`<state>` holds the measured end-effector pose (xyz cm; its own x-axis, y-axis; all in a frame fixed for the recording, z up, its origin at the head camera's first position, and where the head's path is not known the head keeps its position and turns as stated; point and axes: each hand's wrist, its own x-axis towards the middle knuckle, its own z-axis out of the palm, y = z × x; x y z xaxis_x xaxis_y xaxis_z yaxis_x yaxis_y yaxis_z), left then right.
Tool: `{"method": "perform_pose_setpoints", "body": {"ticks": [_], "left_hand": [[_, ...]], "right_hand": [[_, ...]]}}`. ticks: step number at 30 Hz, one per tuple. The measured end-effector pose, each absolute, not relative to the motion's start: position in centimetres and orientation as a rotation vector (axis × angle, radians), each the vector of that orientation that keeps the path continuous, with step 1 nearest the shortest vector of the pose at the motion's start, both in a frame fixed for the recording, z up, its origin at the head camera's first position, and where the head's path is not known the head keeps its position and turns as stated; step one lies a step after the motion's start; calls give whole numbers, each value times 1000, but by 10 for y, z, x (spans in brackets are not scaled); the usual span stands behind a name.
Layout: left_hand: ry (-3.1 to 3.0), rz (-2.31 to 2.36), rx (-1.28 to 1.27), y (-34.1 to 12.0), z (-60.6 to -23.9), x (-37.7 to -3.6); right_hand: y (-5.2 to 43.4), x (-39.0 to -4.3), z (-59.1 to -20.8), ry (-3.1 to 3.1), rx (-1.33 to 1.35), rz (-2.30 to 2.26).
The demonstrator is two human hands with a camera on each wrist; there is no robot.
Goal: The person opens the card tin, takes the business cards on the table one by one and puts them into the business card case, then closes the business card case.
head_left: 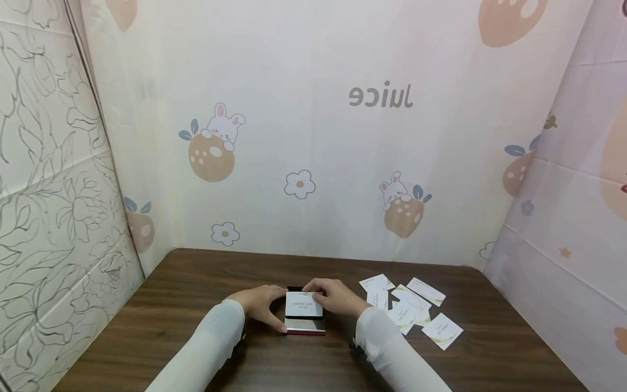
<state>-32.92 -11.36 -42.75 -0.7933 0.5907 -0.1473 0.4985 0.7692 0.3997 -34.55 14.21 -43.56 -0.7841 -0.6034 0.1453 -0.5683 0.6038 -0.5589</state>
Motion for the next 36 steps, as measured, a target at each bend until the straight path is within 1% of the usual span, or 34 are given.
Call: {"method": "perform_pose_setpoints", "body": {"ticks": [17,26,36], "left_hand": [[2687,499,842,-115,-427,-327],[2699,495,826,-114,-426,-327],[2694,524,843,-115,-428,-327]], "right_hand": [[143,-340,-442,2698,-931,-826],[143,-336,-438,2644,-1073,-816],[147,-334,-443,2637,-1114,-768]]}}
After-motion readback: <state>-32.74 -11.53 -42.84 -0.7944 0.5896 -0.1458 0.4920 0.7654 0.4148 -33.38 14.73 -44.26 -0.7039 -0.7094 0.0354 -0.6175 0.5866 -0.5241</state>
